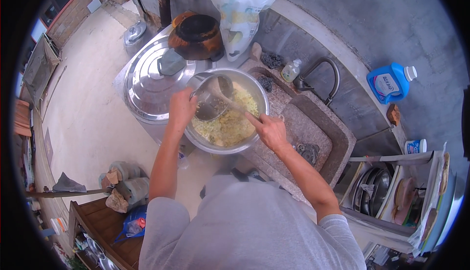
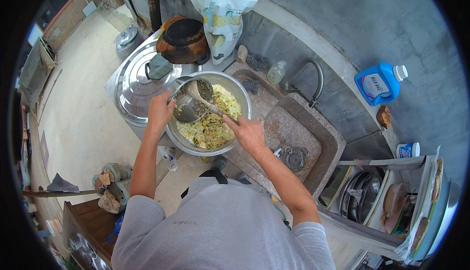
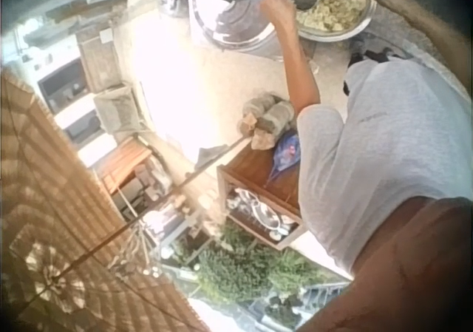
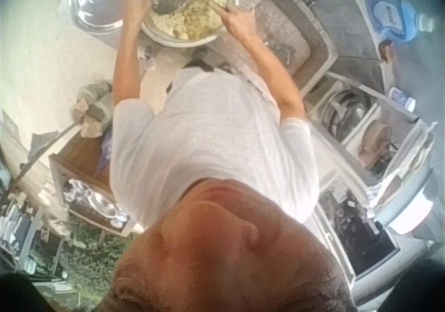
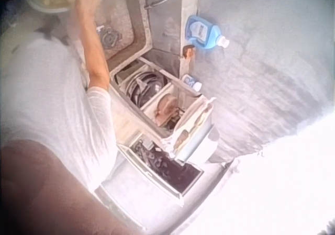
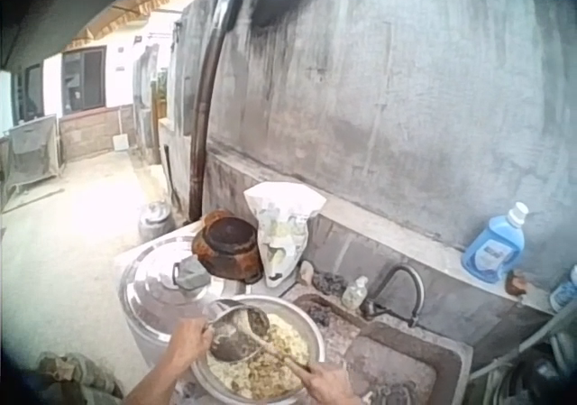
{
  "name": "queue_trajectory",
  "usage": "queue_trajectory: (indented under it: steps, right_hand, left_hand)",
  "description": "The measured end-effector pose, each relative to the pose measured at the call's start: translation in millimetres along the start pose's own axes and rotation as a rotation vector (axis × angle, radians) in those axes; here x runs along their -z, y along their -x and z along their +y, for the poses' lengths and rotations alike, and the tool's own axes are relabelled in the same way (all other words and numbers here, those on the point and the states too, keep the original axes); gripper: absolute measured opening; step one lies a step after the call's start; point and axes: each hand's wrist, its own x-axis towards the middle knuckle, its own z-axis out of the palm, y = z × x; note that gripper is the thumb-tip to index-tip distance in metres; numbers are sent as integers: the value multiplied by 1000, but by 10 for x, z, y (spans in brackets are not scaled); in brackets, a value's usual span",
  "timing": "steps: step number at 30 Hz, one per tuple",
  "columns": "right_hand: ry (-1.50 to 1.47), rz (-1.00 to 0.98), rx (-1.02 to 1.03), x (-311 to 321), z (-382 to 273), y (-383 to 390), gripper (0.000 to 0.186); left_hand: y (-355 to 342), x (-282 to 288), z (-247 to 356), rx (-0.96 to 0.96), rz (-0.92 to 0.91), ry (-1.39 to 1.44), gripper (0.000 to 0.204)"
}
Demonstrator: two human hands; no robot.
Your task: The person mixes ingredients in a large metal bowl using a wooden spoon, pours liquid from a small pot into the bowl, and adds a powdered substance from a green packet. They also wash the small pot and a lid under a running tap in a stone sink.
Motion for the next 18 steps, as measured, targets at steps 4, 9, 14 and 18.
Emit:
queue_trajectory:
  steps: [4, 9, 14, 18]
  right_hand:
    - [68, -16, -22, -75, 88, 234, 69]
    - [45, -24, -39, -11, 24, 858, 69]
    - [71, -42, 25, 270, 80, 510, 67]
    - [122, 16, 149, 339, 268, 153, 65]
  left_hand:
    - [-13, 62, 22, 46, 19, -15, 15]
    - [11, 24, -111, 43, 41, -46, 16]
    - [-12, -28, -79, 46, -18, -81, 17]
    - [-7, -62, -124, -24, -6, -45, 20]
